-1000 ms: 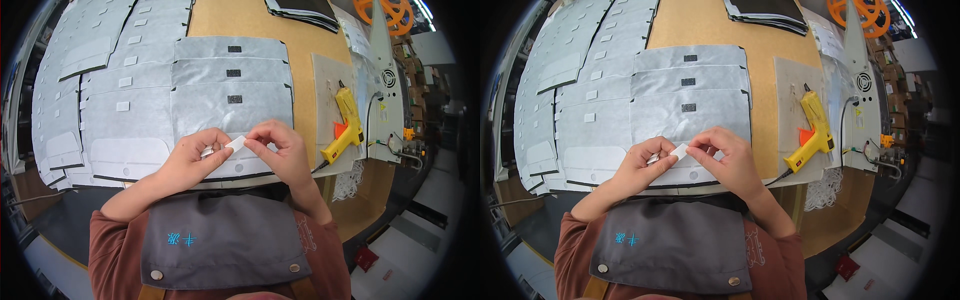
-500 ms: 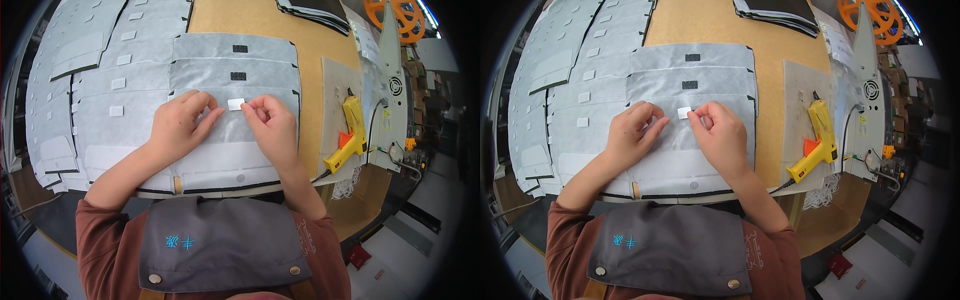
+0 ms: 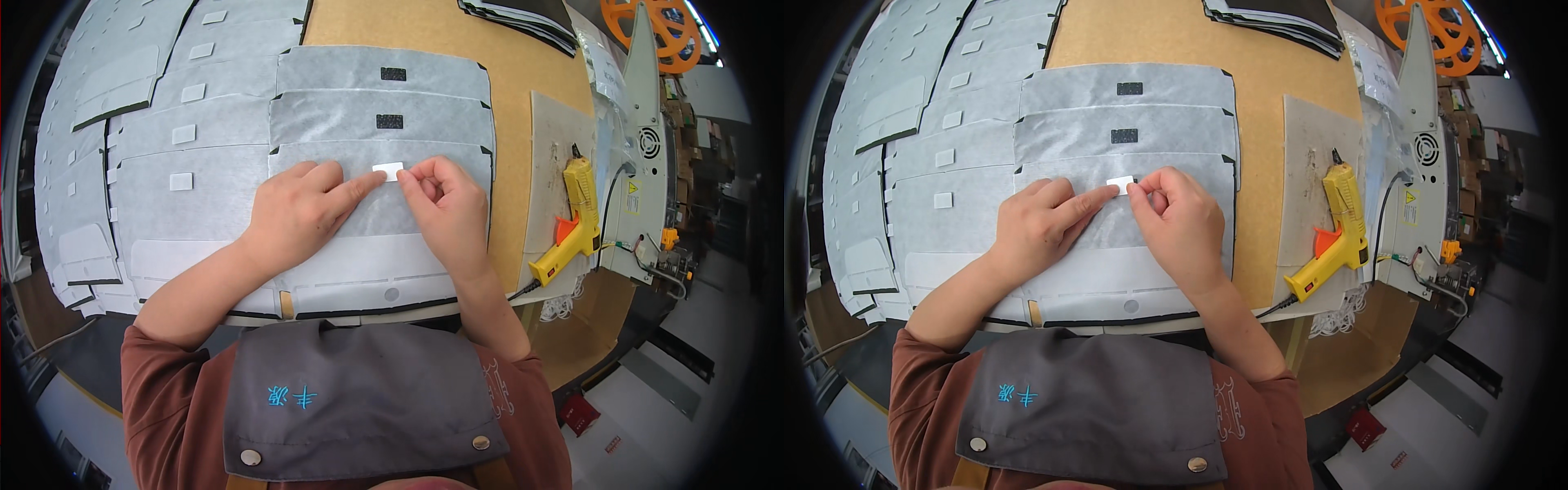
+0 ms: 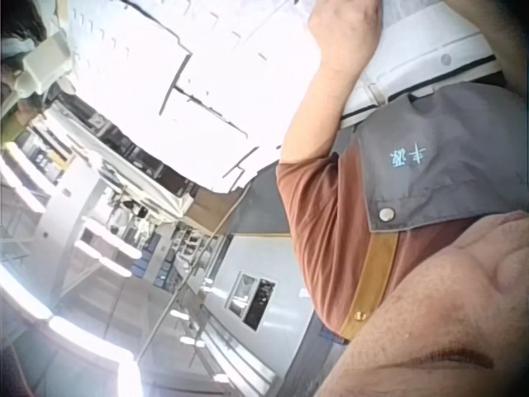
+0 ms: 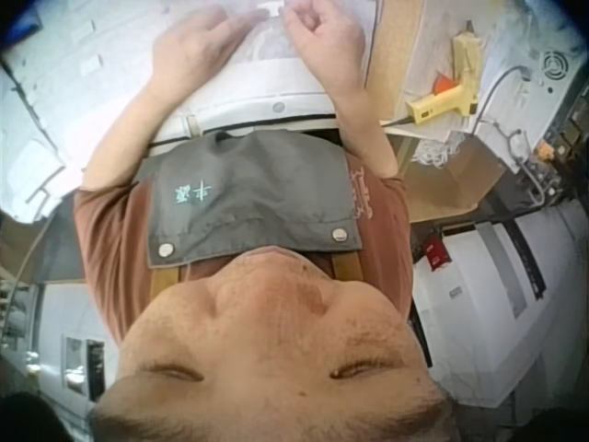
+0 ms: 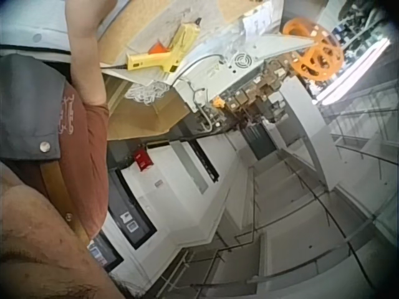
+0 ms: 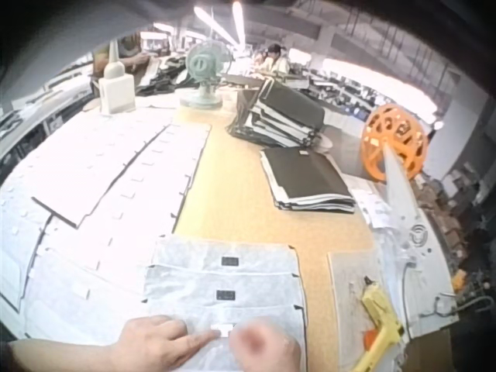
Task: The person uses a yellow hot glue gun to apply adhesive to small black patches on grey fabric pieces. They then press white rectangular fasteners onto the glued areas. The person repeats this process on multiple fabric pieces, stacking the finished items on the table.
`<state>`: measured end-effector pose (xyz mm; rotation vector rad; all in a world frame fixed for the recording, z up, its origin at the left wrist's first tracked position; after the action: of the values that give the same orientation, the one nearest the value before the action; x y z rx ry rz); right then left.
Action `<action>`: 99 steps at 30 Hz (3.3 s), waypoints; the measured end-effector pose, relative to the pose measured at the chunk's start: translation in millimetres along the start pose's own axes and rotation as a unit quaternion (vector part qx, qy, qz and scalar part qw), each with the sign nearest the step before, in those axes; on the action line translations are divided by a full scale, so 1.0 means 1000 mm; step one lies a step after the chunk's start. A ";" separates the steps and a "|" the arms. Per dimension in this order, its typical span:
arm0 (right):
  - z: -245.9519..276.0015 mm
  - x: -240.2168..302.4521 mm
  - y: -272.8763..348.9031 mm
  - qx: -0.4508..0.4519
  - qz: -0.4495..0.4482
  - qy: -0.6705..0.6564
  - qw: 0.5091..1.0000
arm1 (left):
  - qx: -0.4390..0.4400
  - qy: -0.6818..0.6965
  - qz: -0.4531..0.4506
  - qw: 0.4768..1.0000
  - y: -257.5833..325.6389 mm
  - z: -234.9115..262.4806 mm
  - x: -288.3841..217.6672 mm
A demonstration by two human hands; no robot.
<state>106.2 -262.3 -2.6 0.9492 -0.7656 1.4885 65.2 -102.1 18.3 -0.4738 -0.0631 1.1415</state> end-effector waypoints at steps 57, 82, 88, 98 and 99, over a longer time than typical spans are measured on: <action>0.006 0.016 0.044 -0.046 0.288 0.239 0.926 | 0.028 -0.035 -0.007 0.999 -0.003 0.003 -0.020; 0.185 -0.024 0.097 -0.323 0.065 0.300 0.896 | 0.022 -0.013 -0.001 1.000 0.003 0.007 -0.021; 0.209 -0.084 0.119 -0.317 -0.157 0.241 0.904 | -0.006 0.287 0.125 0.950 0.012 0.011 0.012; 0.220 -0.117 0.110 -0.316 -0.194 0.203 0.906 | 0.182 0.779 0.364 0.478 0.055 -0.002 -0.052; 0.222 -0.121 0.109 -0.325 -0.191 0.194 0.906 | 0.187 0.795 0.358 0.452 0.059 -0.003 -0.056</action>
<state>31.6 -527.8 -2.8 0.2531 -0.6642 0.9281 -8.6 -133.0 3.1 -1.0496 2.2272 0.9903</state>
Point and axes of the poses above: each hand's wrist, its own y-axis away from the middle knuckle, its own z-axis out of the back of the hand, x = y × z, the point moved 8 cm from there along -y, towards the middle knuckle, and after that the axes turned 10 degrees about -y, right-handed, at the moved point
